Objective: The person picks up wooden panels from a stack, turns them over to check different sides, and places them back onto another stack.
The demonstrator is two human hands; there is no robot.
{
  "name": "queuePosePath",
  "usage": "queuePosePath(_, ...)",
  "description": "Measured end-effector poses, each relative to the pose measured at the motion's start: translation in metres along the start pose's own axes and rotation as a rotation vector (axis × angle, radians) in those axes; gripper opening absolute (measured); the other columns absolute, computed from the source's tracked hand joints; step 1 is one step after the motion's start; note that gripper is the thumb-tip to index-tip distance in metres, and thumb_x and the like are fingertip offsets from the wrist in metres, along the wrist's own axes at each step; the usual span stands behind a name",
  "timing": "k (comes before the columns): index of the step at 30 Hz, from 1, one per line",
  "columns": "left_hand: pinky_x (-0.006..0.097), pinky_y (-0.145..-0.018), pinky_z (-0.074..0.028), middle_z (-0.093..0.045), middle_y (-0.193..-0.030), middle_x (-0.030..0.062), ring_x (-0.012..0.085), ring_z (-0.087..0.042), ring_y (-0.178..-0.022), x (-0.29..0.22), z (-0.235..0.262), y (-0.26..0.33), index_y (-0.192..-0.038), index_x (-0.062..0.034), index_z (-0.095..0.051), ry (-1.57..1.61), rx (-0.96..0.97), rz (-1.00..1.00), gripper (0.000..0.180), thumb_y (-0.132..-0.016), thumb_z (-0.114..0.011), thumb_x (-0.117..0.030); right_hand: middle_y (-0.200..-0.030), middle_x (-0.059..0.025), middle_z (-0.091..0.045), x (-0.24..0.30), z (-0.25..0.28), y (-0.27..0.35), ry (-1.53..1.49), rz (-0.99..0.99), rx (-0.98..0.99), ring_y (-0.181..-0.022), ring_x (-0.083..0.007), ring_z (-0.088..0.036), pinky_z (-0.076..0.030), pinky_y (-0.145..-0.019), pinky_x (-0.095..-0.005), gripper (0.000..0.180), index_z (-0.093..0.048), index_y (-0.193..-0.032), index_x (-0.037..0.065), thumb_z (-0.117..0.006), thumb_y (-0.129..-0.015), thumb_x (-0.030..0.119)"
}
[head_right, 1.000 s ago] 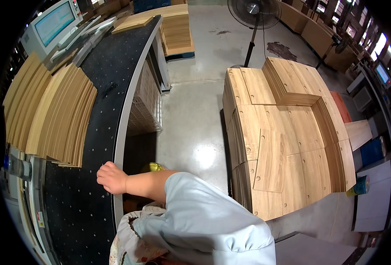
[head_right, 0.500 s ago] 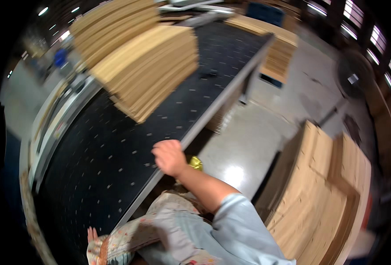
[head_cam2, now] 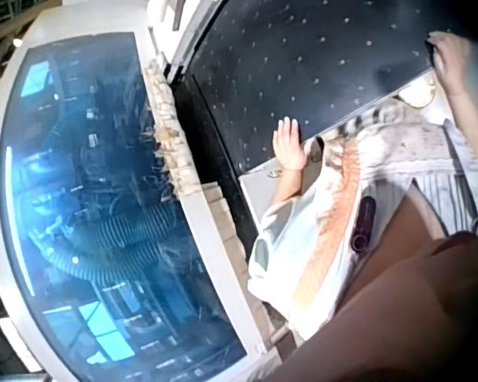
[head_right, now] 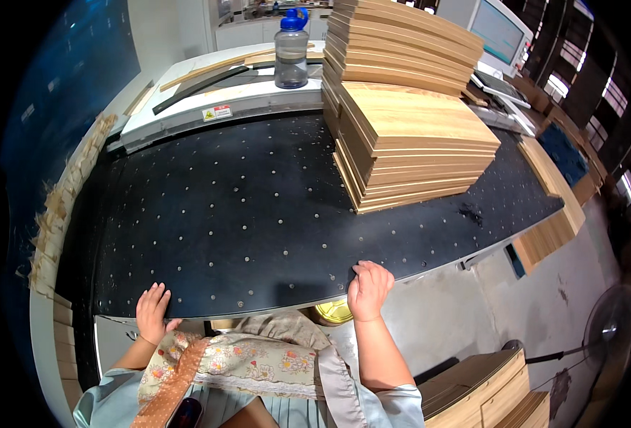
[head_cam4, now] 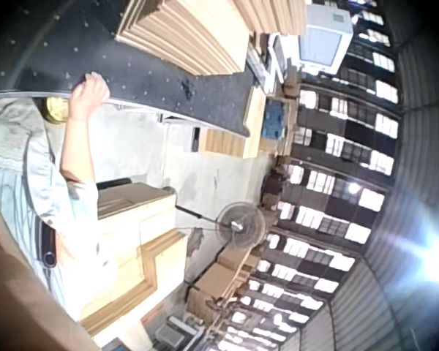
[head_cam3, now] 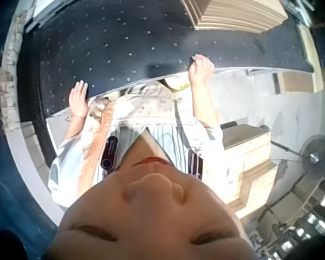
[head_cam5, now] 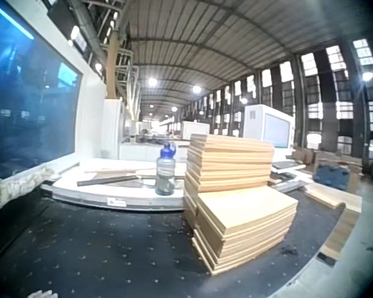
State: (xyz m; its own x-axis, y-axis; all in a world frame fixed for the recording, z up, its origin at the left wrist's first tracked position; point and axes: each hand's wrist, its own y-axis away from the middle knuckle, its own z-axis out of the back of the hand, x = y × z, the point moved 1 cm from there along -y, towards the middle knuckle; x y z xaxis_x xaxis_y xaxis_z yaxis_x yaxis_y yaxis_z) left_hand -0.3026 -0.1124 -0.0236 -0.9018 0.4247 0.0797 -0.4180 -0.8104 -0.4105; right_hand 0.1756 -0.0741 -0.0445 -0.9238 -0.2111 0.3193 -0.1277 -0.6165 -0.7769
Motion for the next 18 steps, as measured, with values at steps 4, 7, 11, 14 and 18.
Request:
queuePosePath(4,0.049,-0.100,-0.034,-0.053,-0.127,0.0165,0.0348,-0.048,-0.120,-0.001,0.001,0.000,-0.116,-0.0043,-0.058,0.002,-0.029,0.002,0.063,-0.079,-0.055,-0.055,-0.096,-0.0051,-0.062,0.004,0.002,0.001,0.006,0.012,0.022,-0.095,-0.0238,-0.057,-0.035,-0.087,-0.0371,0.021,-0.061,-0.087,0.009,-0.055,-0.068,0.005)
queuePosePath(7,0.049,-0.099,-0.035,-0.053,-0.126,0.0164,0.0349,-0.049,-0.119,-0.001,0.002,-0.001,-0.115,-0.0041,-0.058,0.009,-0.025,0.011,0.063,-0.079,-0.055,-0.055,-0.096,-0.0050,-0.062,0.005,0.001,-0.003,0.012,0.011,0.021,-0.095,-0.0235,-0.057,-0.036,-0.086,-0.0370,0.021,-0.061,-0.088,0.009,-0.055,-0.068,0.005)
queuePosePath(11,0.049,-0.099,-0.035,-0.054,-0.126,0.0163,0.0351,-0.050,-0.118,0.001,0.000,0.000,-0.114,-0.0038,-0.059,0.010,-0.036,0.011,0.064,-0.078,-0.056,-0.056,-0.096,-0.0051,-0.062,0.004,0.001,-0.002,0.004,-0.006,0.019,-0.095,-0.0234,-0.057,-0.036,-0.086,-0.0368,0.022,-0.062,-0.089,0.010,-0.055,-0.068,0.006)
queuePosePath(14,0.049,-0.098,-0.035,-0.054,-0.126,0.0164,0.0353,-0.050,-0.118,-0.001,0.001,-0.003,-0.114,-0.0039,-0.059,0.033,-0.056,0.010,0.063,-0.077,-0.057,-0.055,-0.096,-0.0062,-0.062,0.004,0.006,-0.005,-0.029,-0.105,0.070,-0.094,-0.0259,-0.056,-0.038,-0.087,-0.0373,0.021,-0.061,-0.092,0.008,-0.058,-0.072,0.007)
queuePosePath(18,0.049,-0.098,-0.036,-0.054,-0.125,0.0165,0.0352,-0.050,-0.118,0.000,-0.001,0.001,-0.113,-0.0043,-0.059,0.025,-0.064,0.011,0.061,-0.076,-0.059,-0.053,-0.106,-0.0159,-0.058,0.008,0.016,-0.054,-0.224,-0.149,-0.031,-0.101,-0.0332,-0.053,-0.041,-0.090,-0.0405,0.030,-0.057,-0.102,0.002,-0.064,-0.073,0.001)
